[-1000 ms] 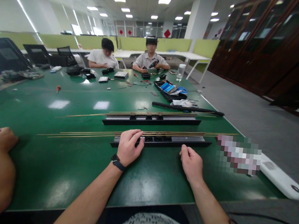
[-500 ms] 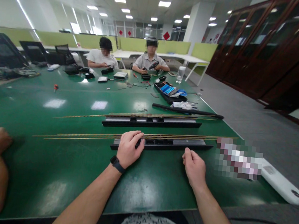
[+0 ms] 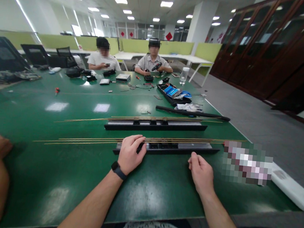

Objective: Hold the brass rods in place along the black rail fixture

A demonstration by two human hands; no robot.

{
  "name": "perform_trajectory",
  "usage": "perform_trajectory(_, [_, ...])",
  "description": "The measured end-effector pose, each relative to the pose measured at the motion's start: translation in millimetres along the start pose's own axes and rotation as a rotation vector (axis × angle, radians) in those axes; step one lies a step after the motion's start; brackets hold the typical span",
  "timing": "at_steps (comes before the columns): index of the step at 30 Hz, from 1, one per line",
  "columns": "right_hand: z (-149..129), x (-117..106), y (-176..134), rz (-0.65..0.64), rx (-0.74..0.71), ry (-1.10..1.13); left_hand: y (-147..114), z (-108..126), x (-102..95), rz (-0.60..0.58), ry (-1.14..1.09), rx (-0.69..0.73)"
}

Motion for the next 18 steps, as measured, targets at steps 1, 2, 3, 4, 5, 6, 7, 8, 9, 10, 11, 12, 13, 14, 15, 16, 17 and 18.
perform_trajectory(1, [0.3,0.1,0.1,-0.001,0.001,-0.001,-0.2,-0.3,-0.2,0.001,0.000,-0.001])
perform_trajectory(2, [0.5,0.2,0.2,-0.003,0.002,0.000,-0.5,-0.6,-0.5,0.003,0.000,-0.002])
perform_trajectory(3, [0.5,0.4,0.3,-0.007,0.003,0.002,-0.8,-1.1,-0.6,0.005,0.001,-0.006])
perform_trajectory(4, [0.6,0.6,0.5,-0.011,0.005,0.001,-1.1,-1.6,-0.7,0.006,0.002,-0.010])
perform_trajectory(5, [0.8,0.8,0.6,-0.015,0.009,-0.001,-1.3,-2.0,-0.8,0.007,0.003,-0.015])
perform_trajectory(6, [1.1,0.8,0.8,-0.016,0.013,-0.004,-1.4,-2.3,-0.7,0.005,0.003,-0.019])
perform_trajectory(7, [1.6,1.0,1.1,-0.017,0.018,-0.007,-1.4,-2.5,-0.7,0.003,0.004,-0.021])
perform_trajectory(8, [2.1,1.1,1.3,-0.016,0.021,-0.009,-1.4,-2.3,-0.6,0.001,0.006,-0.021])
perform_trajectory(9, [2.6,1.2,1.5,-0.012,0.023,-0.009,-1.3,-1.9,-0.6,-0.002,0.008,-0.020])
perform_trajectory(10, [3.1,1.3,1.6,-0.007,0.022,-0.008,-1.2,-1.4,-0.7,-0.005,0.010,-0.018])
perform_trajectory(11, [3.4,1.3,1.7,-0.004,0.020,-0.007,-1.1,-0.8,-0.7,-0.009,0.010,-0.014])
perform_trajectory(12, [3.6,1.4,1.6,-0.001,0.019,-0.005,-1.1,-0.1,-0.6,-0.016,0.010,-0.011])
perform_trajectory(13, [3.6,1.3,1.6,0.002,0.018,-0.004,-1.2,0.4,-0.3,-0.026,0.010,-0.009])
perform_trajectory(14, [3.4,1.1,1.4,0.004,0.020,-0.005,-1.4,0.7,0.1,-0.037,0.012,-0.007])
perform_trajectory(15, [3.0,0.8,1.2,0.005,0.022,-0.009,-1.6,0.9,0.4,-0.046,0.013,-0.006])
perform_trajectory(16, [2.5,0.4,1.0,0.005,0.024,-0.014,-1.9,0.8,0.8,-0.052,0.016,-0.004])
perform_trajectory(17, [1.8,-0.1,0.7,0.005,0.027,-0.019,-2.2,0.6,0.9,-0.054,0.019,-0.004])
perform_trajectory(18, [1.1,-0.5,0.5,0.003,0.029,-0.024,-2.3,0.2,0.9,-0.053,0.022,-0.004])
Point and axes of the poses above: each hand's wrist, its own y-axis towards the middle knuckle, its own x-axis out of the palm, z = x × y, the point moved 5 cm from there along y, towards the middle knuckle, and after that the axes turned 13 degrees about -y, right-handed, at the moved point
